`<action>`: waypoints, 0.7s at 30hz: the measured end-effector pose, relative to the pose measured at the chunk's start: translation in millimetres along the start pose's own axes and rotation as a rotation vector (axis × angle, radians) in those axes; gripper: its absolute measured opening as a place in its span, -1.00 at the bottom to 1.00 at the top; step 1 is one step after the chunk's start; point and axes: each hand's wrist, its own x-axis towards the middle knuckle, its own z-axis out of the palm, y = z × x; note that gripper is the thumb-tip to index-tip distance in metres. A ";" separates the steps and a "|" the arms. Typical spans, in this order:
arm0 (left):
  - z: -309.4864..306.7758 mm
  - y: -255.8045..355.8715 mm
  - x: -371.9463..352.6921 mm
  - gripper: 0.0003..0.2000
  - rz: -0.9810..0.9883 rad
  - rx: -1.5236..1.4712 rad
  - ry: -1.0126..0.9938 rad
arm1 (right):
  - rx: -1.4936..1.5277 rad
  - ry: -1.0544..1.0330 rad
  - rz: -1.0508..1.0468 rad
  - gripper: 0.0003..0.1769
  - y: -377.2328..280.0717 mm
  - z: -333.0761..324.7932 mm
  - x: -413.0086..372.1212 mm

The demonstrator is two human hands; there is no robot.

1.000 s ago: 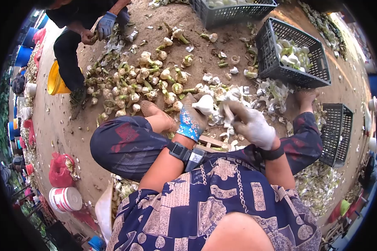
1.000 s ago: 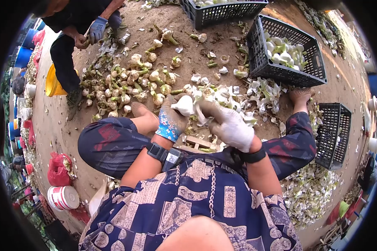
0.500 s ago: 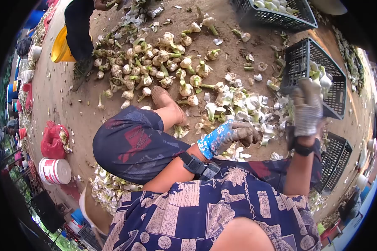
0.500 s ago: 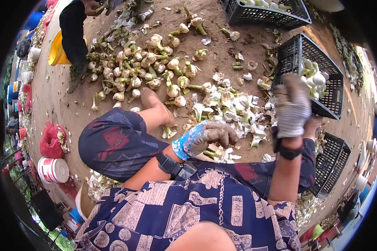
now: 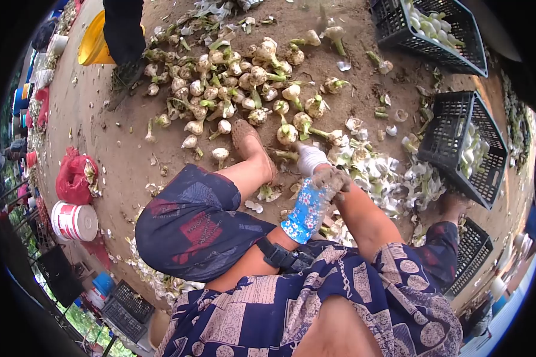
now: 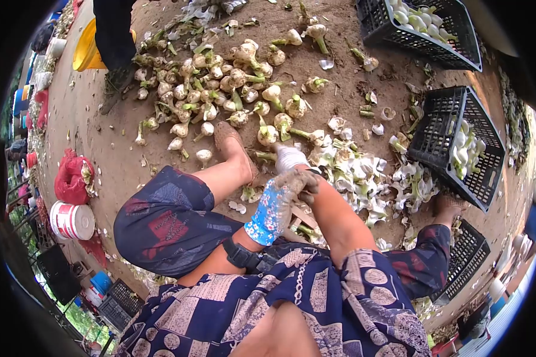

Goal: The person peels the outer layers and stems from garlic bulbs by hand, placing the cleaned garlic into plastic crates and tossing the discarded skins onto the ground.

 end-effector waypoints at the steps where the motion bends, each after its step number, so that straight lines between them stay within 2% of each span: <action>1: 4.3 10.7 3.9 -0.68 -0.178 -0.138 0.205 | 0.550 -0.023 0.075 -0.39 5.6 -6.4 -21.2; 2: 9.4 16.1 7.7 -0.76 -0.359 -0.276 0.402 | 1.101 -0.032 0.145 -0.43 15.5 -11.0 -38.0; 3: 9.9 13.4 8.7 -0.83 -0.288 -0.202 0.480 | 1.138 0.211 0.137 -0.38 45.8 23.6 -30.1; 4: 7.6 -8.0 4.8 -0.76 -0.321 -0.226 0.535 | 1.299 0.251 0.206 -0.33 12.6 -26.8 -76.0; 6: 9.4 -24.0 2.5 -0.66 -0.323 -0.093 0.512 | 1.765 0.325 0.150 -0.29 1.2 -47.5 -126.3; 7: 18.0 -16.7 5.7 -0.59 -0.243 -0.058 0.382 | 1.851 0.345 0.047 -0.29 -6.0 -56.0 -149.7; 8: 30.6 5.1 3.6 -0.57 -0.219 -0.161 0.315 | 1.932 0.361 -0.067 -0.28 -13.8 -63.0 -170.6; 9: 36.7 14.7 2.6 -0.57 -0.312 -0.243 0.230 | 1.920 0.345 -0.123 -0.32 -21.4 -67.8 -186.9; 10: 40.4 24.9 0.8 -0.57 -0.408 -0.319 0.148 | 1.744 0.424 -0.131 -0.36 -25.9 -70.2 -202.1; 11: 45.9 41.9 -2.2 -0.58 -0.366 -0.353 0.089 | 1.645 0.381 -0.095 -0.32 -27.4 -84.5 -221.0; 12: 49.8 29.1 -1.9 -0.57 -0.280 -0.338 0.099 | 1.544 0.338 -0.055 -0.27 -24.2 -95.9 -240.3; 14: 55.9 24.4 -2.8 -0.51 0.061 -0.005 0.024 | 1.379 0.669 -0.004 -0.47 -19.9 -97.2 -263.8; 15: 58.7 29.9 -3.6 -0.45 0.142 0.295 -0.022 | 1.241 0.714 0.050 -0.52 -23.0 -100.8 -276.0; 16: 62.6 36.1 -9.0 -0.40 0.447 0.645 -0.047 | 1.104 0.756 0.107 -0.56 -27.4 -107.1 -286.9; 18: 73.6 44.0 -19.2 -0.39 0.444 0.861 -0.114 | 0.789 0.867 0.103 -0.66 -13.7 -89.1 -283.3; 19: 72.4 34.9 -22.8 -0.33 0.587 0.951 -0.102 | 0.665 0.874 0.167 -0.66 -13.7 -84.6 -288.5; 20: 73.9 39.0 -26.3 -0.33 0.599 0.952 -0.114 | 0.541 0.875 0.230 -0.65 -14.9 -81.0 -293.3; 21: 74.9 44.7 -28.1 -0.33 0.639 1.035 -0.156 | 0.873 0.862 0.210 -0.66 -19.2 -78.1 -295.6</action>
